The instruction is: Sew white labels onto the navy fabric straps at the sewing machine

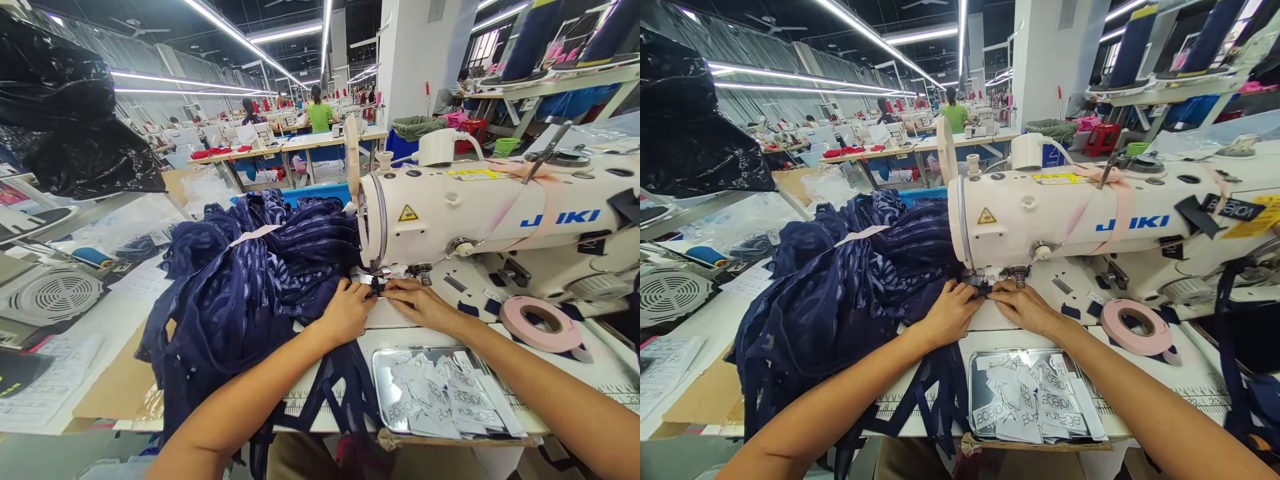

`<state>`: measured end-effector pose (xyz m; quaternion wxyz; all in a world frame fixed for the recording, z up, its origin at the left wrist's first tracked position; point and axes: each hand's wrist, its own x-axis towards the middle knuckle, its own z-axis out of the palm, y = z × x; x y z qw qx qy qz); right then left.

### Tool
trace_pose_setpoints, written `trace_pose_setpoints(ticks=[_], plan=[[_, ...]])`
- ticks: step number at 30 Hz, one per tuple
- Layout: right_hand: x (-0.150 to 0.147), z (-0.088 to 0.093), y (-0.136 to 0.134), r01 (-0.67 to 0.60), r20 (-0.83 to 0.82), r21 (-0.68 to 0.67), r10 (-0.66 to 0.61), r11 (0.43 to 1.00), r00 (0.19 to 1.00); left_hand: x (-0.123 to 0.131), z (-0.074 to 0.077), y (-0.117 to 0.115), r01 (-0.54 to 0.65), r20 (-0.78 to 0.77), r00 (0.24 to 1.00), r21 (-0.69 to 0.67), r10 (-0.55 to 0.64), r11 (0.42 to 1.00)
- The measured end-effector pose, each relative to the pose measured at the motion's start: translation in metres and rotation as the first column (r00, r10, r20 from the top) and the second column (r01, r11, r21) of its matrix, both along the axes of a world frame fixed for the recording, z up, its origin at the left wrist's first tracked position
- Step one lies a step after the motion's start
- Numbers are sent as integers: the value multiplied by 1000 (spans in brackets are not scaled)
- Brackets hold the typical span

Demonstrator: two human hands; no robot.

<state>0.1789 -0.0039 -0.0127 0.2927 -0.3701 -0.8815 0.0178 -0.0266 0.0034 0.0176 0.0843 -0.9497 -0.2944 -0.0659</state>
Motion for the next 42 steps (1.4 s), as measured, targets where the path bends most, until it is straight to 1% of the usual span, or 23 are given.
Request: trace_pose_setpoints(ticks=[2, 4, 7, 10, 15, 18, 24, 29, 35, 42], plan=[[0, 3, -1, -20, 43, 22, 19, 1000, 999, 0, 0, 0, 16, -2, 1000, -13, -16, 1000], [-1, 5, -3, -29, 118, 73, 21, 997, 993, 0, 0, 0, 34, 7, 999, -31, -34, 999], [-4, 9, -6, -20, 217, 159, -15, 987, 976, -1, 0, 0, 27, 47, 999, -21, -26, 999], [-7, 10, -8, 0, 244, 206, -51, 979, 969, -4, -1, 0, 11, 90, 996, 16, -12, 1000], [-6, 7, -8, 1, 225, 197, -46, 980, 973, -6, -4, 1, 13, 70, 997, 6, -14, 1000], [-4, 4, -5, -8, 215, 197, -35, 980, 976, -7, -5, 2, 10, 53, 999, 28, -12, 1000], [-4, 6, -4, -21, 178, 220, -19, 975, 984, -4, -4, 1, -9, 27, 1000, 41, 8, 999], [-5, 5, -4, 0, 204, 241, -51, 971, 978, -2, -4, 0, -34, -5, 999, 25, 34, 999], [-8, 5, -3, 47, 227, 242, -103, 969, 968, -1, -4, 3, -47, -33, 998, 41, 48, 998], [-6, 4, 0, 114, 240, 166, -152, 980, 959, -1, -2, 13, -44, -46, 998, 56, 47, 997]])
